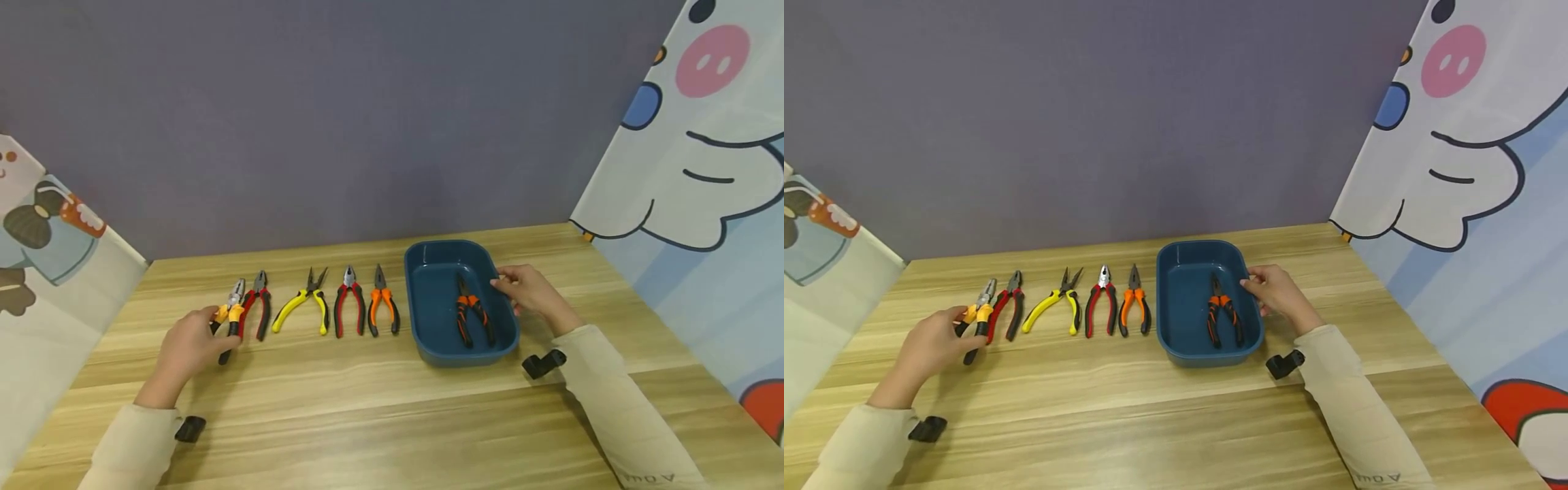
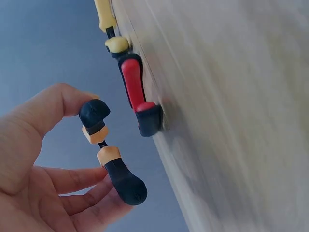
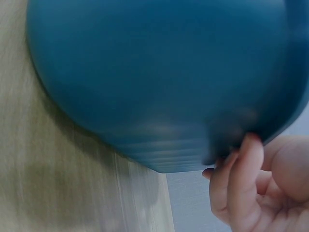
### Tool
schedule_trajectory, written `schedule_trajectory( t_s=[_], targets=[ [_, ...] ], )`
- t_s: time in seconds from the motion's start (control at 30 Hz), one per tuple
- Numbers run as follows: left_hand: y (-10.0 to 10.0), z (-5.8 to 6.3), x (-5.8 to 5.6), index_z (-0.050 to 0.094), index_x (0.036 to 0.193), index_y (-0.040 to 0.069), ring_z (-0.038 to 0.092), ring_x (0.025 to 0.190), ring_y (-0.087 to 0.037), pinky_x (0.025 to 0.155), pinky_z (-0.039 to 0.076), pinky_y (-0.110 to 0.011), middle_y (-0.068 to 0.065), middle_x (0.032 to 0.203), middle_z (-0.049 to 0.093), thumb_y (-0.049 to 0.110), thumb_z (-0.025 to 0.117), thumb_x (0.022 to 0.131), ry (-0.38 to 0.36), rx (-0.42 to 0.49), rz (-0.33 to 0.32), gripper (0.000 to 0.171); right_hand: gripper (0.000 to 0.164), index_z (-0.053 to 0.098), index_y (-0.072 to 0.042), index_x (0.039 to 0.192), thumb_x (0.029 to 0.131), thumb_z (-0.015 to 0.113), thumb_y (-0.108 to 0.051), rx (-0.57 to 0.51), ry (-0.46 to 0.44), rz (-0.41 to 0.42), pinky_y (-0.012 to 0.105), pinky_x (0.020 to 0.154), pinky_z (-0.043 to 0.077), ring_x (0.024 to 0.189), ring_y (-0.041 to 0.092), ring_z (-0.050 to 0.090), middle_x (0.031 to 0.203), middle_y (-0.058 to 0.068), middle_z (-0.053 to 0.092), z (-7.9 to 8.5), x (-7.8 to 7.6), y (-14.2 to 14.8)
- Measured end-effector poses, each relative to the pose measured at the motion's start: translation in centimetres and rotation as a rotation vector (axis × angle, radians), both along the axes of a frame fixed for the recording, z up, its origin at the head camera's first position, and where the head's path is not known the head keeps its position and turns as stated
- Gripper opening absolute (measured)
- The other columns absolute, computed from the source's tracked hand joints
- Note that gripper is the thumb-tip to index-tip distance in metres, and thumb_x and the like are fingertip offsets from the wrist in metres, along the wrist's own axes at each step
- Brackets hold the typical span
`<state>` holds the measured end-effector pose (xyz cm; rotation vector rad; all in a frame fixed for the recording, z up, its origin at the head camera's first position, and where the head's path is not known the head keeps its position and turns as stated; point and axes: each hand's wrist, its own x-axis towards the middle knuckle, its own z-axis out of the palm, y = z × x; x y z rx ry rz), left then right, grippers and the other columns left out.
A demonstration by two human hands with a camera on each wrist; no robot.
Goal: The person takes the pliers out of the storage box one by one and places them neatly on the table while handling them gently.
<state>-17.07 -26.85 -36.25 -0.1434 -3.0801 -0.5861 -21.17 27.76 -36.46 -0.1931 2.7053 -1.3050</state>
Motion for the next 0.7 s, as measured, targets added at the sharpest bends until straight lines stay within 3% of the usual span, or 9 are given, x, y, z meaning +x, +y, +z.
schedule_trajectory(
  t_s=[0.17, 0.37, 0.53, 0.7],
  targets=[
    [-0.7, 0.0, -0.5, 0.043, 0.125, -0.022, 0.032, 0.047, -0.015, 0.047, 0.028, -0.031, -0.019, 0.072, 0.060, 0.025, 0.070, 0.081, -0.026, 0.003, 0.014, 0.070, 0.043, 0.048, 0.013, 0.128, 0.095, 0.055, -0.013, 0.019, 0.012, 0.005, 0.036, 0.042, 0.049, 0.042, 0.017, 0.051, 0.076, 0.009, 0.058, -0.1, -0.1, 0.0],
    [-1.5, -0.2, -1.6, 0.043, 0.124, -0.022, 0.040, 0.051, -0.016, 0.051, 0.034, -0.031, -0.022, 0.076, 0.062, 0.029, 0.067, 0.083, -0.089, -0.010, 0.030, 0.070, 0.040, 0.051, 0.012, 0.126, 0.095, 0.056, -0.012, 0.004, 0.012, 0.001, 0.037, 0.042, 0.049, 0.043, 0.017, 0.051, 0.076, 0.010, 0.058, -0.1, 0.0, 0.1],
    [-2.0, -0.5, -2.8, 0.041, 0.124, -0.024, 0.038, 0.047, -0.014, 0.049, 0.033, -0.030, -0.002, 0.052, 0.048, 0.031, 0.065, 0.085, -0.146, 0.005, 0.046, 0.071, 0.040, 0.051, 0.013, 0.126, 0.095, 0.056, -0.012, 0.005, 0.016, -0.001, 0.036, 0.041, 0.049, 0.043, 0.016, 0.051, 0.076, 0.010, 0.057, -0.1, 0.0, 0.1],
    [-2.5, -0.8, -3.7, 0.044, 0.122, -0.022, 0.042, 0.051, -0.015, 0.051, 0.035, -0.030, -0.001, 0.056, 0.049, 0.031, 0.064, 0.084, -0.167, -0.004, 0.043, 0.068, 0.038, 0.052, 0.012, 0.124, 0.095, 0.056, -0.012, 0.017, 0.021, -0.004, 0.035, 0.042, 0.049, 0.044, 0.015, 0.050, 0.075, 0.009, 0.055, -0.2, -0.1, 0.2]
  ],
)
